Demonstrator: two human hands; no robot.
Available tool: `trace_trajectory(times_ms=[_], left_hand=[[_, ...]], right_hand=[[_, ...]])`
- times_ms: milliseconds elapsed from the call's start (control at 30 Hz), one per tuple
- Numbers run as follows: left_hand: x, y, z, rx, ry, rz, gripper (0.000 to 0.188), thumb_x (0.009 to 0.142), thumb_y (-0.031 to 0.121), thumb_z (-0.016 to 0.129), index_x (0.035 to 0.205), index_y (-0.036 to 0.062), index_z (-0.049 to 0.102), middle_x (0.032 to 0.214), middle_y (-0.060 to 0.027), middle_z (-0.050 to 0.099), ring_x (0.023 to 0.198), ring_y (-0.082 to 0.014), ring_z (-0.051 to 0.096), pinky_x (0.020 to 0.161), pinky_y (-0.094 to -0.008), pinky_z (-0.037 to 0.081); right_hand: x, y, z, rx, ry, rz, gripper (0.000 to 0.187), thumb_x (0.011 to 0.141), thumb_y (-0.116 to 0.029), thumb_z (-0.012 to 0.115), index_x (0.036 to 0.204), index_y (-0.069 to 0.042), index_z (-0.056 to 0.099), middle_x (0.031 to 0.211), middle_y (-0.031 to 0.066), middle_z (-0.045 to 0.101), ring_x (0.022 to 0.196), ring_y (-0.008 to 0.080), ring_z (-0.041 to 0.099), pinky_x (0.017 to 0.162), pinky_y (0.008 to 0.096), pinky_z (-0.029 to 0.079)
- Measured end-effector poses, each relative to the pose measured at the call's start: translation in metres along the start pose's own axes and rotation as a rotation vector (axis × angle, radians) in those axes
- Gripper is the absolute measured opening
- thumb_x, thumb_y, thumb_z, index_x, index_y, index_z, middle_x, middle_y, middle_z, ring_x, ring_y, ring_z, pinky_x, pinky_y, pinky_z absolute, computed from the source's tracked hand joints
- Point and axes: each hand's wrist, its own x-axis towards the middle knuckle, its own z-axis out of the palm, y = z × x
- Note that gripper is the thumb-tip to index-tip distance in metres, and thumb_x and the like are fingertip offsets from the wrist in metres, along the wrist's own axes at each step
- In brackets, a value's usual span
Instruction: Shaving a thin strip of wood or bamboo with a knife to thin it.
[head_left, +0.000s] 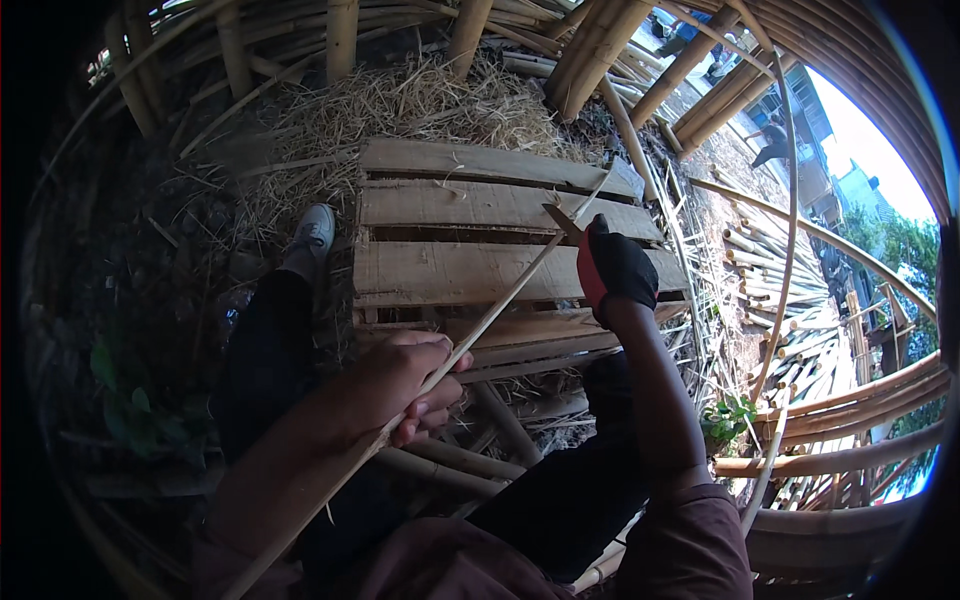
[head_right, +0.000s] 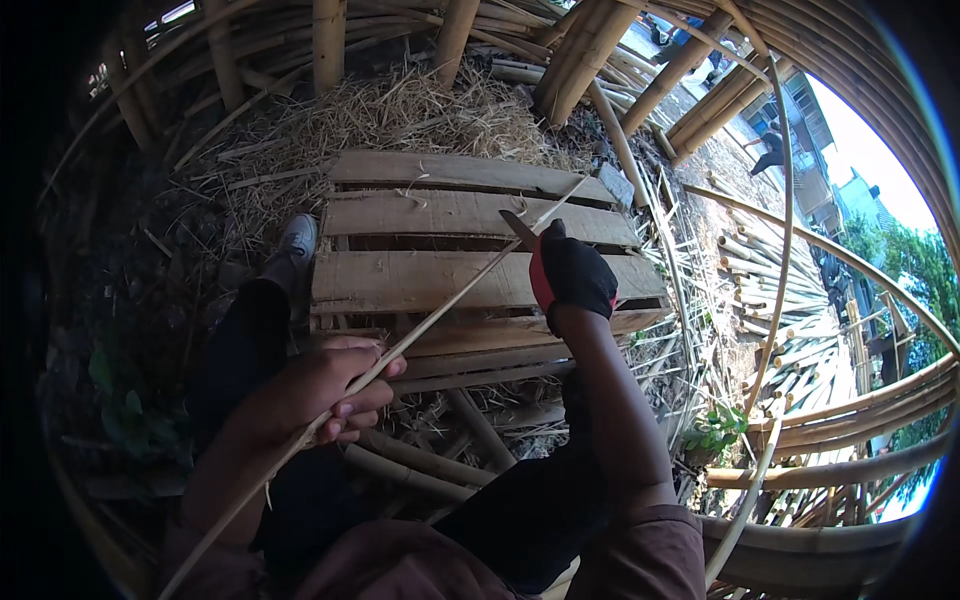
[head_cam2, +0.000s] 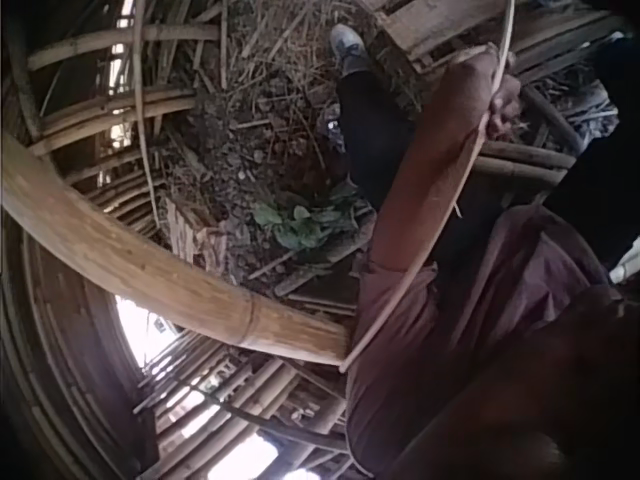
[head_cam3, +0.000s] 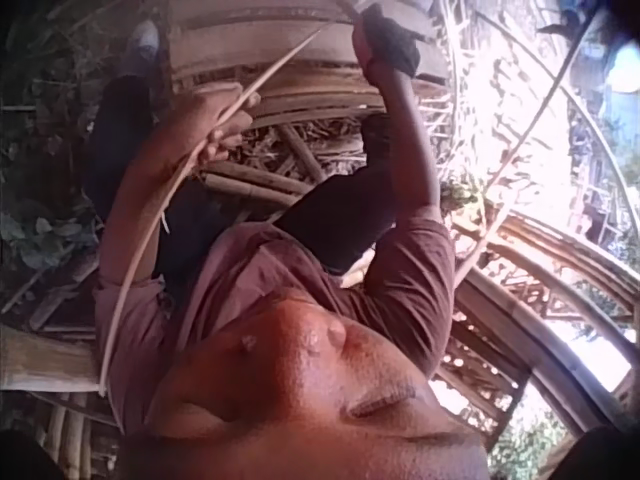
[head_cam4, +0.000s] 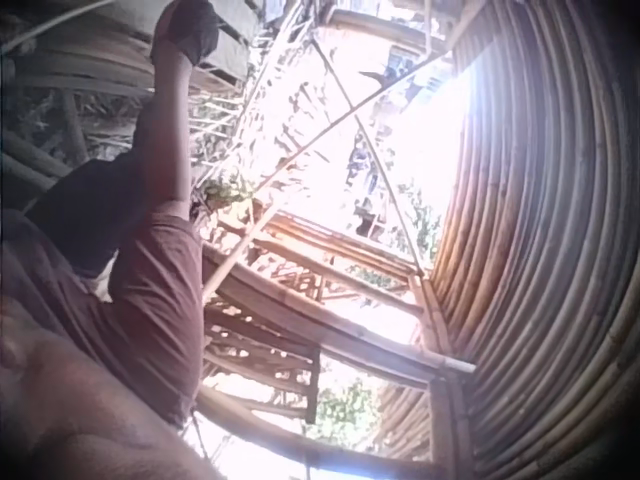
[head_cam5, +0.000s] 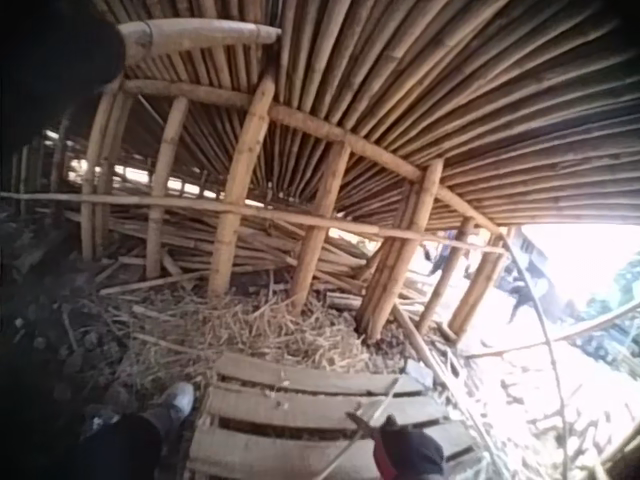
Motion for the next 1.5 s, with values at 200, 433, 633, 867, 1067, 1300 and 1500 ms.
trace_trajectory(times_ms=[200,433,633,867,1067,1300,1500], left_hand=[[-0.002,0.001,0.003,0.005,0.04,-0.025,0.024,0.104,0.027,0.029,0.095,0.0114,0.045,0.05,0.0056,0.034,0.035,-0.0035,0.031,0.033,-0.018,0.024],[-0.004,0.002,0.006,0.009,0.068,-0.06,0.021,0.104,0.025,0.031,0.095,0.0112,0.043,0.049,0.0055,0.034,0.033,-0.0033,0.029,0.031,-0.0178,0.023],[0.0,0.003,0.009,-0.019,0.053,-0.042,0.02,0.103,0.025,0.031,0.095,0.0114,0.043,0.048,0.0065,0.034,0.032,-0.0024,0.029,0.031,-0.0177,0.023],[-0.002,0.002,0.007,-0.025,0.067,-0.034,0.017,0.103,0.022,0.031,0.094,0.0118,0.043,0.048,0.007,0.033,0.031,-0.0018,0.03,0.03,-0.0165,0.022],[-0.002,0.0,-0.001,-0.102,0.057,-0.052,0.014,0.101,0.017,0.03,0.095,0.0116,0.042,0.047,0.0064,0.033,0.03,-0.0022,0.03,0.028,-0.0165,0.022],[0.008,-0.001,-0.005,-0.261,-0.039,-0.068,0.013,0.1,0.014,0.029,0.097,0.0115,0.041,0.047,0.0055,0.033,0.028,-0.0031,0.03,0.026,-0.0166,0.023],[0.005,0.0,-0.001,-0.258,-0.061,-0.07,0.013,0.1,0.014,0.028,0.097,0.0102,0.041,0.047,0.0056,0.032,0.028,-0.0031,0.031,0.025,-0.0167,0.023]], right_hand=[[0.02,0.014,0.016,0.101,-0.009,-0.118,0.05,0.101,-0.039,0.029,0.102,-0.006,0.066,0.101,0.0227,0.067,0.098,0.0424,0.063,0.087,0.0503,0.048],[0.009,0.002,0.017,0.16,0.013,-0.212,0.058,0.1,-0.049,0.033,0.1,-0.002,0.067,0.098,0.0275,0.066,0.098,0.0436,0.062,0.085,0.0481,0.047],[0.023,0.016,0.012,0.11,0.11,-0.156,0.058,0.1,-0.048,0.03,0.1,-0.005,0.069,0.088,0.0262,0.067,0.093,0.0429,0.064,0.084,0.0496,0.049],[0.009,-0.004,0.014,0.186,0.118,-0.142,0.065,0.1,-0.048,0.026,0.091,-0.001,0.069,0.09,0.0253,0.068,0.09,0.0437,0.065,0.083,0.0512,0.049],[-0.032,-0.026,0.024,0.266,-0.061,-0.195,0.065,0.101,-0.049,0.026,0.089,-0.002,0.069,0.086,0.0256,0.067,0.084,0.0445,0.065,0.081,0.0529,0.049],[-0.02,-0.017,0.026,0.327,0.044,-0.123,0.068,0.101,-0.05,0.025,0.085,-0.003,0.071,0.084,0.0266,0.067,0.087,0.0442,0.065,0.082,0.0515,0.049],[0.012,0.003,0.026,0.162,0.185,-0.174,0.059,0.101,-0.044,0.028,0.088,-0.004,0.069,0.083,0.0241,0.068,0.083,0.0431,0.066,0.077,0.0521,0.049]])
